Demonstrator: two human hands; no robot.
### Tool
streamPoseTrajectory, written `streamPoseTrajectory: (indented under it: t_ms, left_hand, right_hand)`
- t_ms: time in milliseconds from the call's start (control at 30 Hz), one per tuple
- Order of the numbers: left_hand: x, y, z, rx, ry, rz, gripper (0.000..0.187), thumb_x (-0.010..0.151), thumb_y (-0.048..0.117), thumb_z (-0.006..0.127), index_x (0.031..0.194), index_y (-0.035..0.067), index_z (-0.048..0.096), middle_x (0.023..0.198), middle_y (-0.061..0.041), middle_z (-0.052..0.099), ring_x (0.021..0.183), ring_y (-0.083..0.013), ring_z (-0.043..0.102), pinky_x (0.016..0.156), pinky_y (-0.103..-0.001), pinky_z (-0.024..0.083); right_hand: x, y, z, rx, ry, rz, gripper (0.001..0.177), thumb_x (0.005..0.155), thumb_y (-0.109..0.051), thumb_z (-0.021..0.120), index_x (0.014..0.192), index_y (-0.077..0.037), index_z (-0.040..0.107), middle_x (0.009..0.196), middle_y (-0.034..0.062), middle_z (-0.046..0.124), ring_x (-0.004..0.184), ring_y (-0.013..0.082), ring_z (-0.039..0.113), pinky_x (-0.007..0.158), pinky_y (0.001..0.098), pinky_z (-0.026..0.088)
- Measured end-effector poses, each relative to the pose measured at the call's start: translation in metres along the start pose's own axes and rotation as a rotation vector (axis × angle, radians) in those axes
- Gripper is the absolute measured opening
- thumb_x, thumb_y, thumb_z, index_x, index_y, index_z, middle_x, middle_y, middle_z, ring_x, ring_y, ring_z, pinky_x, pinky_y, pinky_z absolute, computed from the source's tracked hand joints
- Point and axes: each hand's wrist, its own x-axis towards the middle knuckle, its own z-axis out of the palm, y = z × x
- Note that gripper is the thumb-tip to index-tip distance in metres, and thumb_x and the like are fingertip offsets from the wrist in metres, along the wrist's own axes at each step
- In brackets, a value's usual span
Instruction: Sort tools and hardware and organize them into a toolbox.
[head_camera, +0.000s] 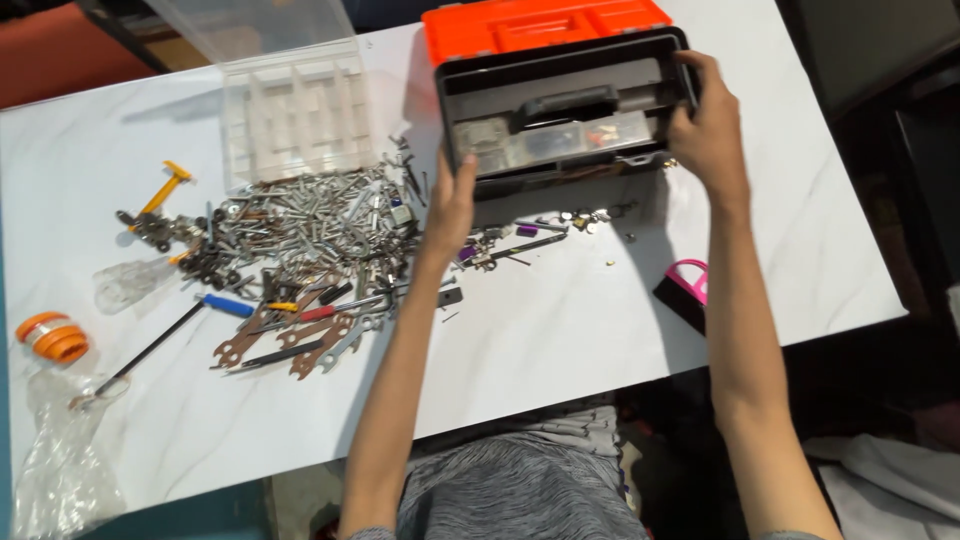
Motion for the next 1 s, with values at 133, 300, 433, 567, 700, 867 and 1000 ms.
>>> streamPoseTrajectory:
  t_ms: [133,300,433,567,700,867,1000]
  left_hand:
    - [0.010,-0.027,0.007,-0.100,0.034,0.141,0.069,0.103,0.034,0.037,0.162,0.006,0.018,0.162,-0.023,0.037,0.152,-0.0357,0.033,0.125,-0.046,0.023]
    - [-0.007,-0.029,0.018,-0.112,0.058,0.212,0.073,0.101,0.026,0.041,0.163,0.002,0.013,0.163,-0.026,0.032,0.153,-0.0375,0.031,0.127,-0.046,0.025]
    - [-0.041,-0.006,0.018,-0.078,0.080,0.175,0.073,0.107,0.041,0.037,0.163,0.002,0.013,0.163,-0.026,0.030,0.153,-0.0384,0.029,0.124,-0.046,0.026]
    - [-0.062,-0.032,0.013,0.268,0.078,0.260,0.089,0.105,0.063,0.037,0.163,-0.001,0.015,0.166,-0.028,0.025,0.155,-0.0423,0.021,0.124,-0.054,0.019]
    - [-0.096,-0.047,-0.011,1.049,0.111,0.371,0.087,0.098,0.069,0.040,0.157,0.006,0.035,0.165,-0.022,0.026,0.155,-0.0411,0.014,0.124,-0.063,0.006]
    - [-0.109,-0.067,-0.043,1.152,0.112,0.394,0.060,0.106,0.051,0.043,0.155,0.016,0.047,0.165,-0.014,0.033,0.157,-0.0307,0.022,0.126,-0.064,0.006]
    - [-0.117,-0.062,-0.073,1.275,0.080,0.387,0.050,0.108,0.042,0.043,0.150,0.016,0.050,0.164,-0.005,0.037,0.156,-0.0282,0.025,0.126,-0.065,0.008]
  right_hand:
    - [0.002,0.027,-0.005,0.076,-0.081,0.056,0.057,0.097,0.006,0.045,0.153,-0.006,0.042,0.128,0.0208,0.067,0.107,0.0269,0.069,0.093,0.0379,0.054]
    - [-0.003,0.028,-0.007,0.117,-0.084,0.067,0.052,0.109,-0.006,0.050,0.159,-0.004,0.038,0.132,0.0170,0.066,0.113,0.0216,0.066,0.098,0.0359,0.053]
    - [-0.011,0.035,-0.009,0.408,-0.112,0.269,0.059,0.110,-0.032,0.046,0.161,-0.003,0.042,0.137,0.0141,0.063,0.119,0.0207,0.061,0.102,0.0360,0.049]
    - [-0.053,0.018,-0.006,0.455,-0.166,0.399,0.082,0.105,-0.062,0.022,0.162,-0.003,0.027,0.162,0.0144,0.035,0.148,0.0262,0.031,0.119,0.0401,0.019]
    - [-0.103,-0.010,0.007,0.107,-0.185,0.325,0.083,0.107,-0.065,0.023,0.159,0.000,0.032,0.167,0.0202,0.033,0.158,0.0336,0.023,0.129,0.0420,0.010]
    - [-0.141,-0.037,0.030,-0.254,-0.353,0.220,0.069,0.105,-0.047,0.048,0.146,0.010,0.044,0.166,0.0276,0.031,0.152,0.0422,0.029,0.125,0.0448,0.023]
    - [-0.160,-0.121,0.057,-0.163,-0.396,0.224,0.075,0.101,-0.041,0.053,0.151,0.011,0.035,0.159,0.0276,0.035,0.150,0.0398,0.035,0.125,0.0459,0.029]
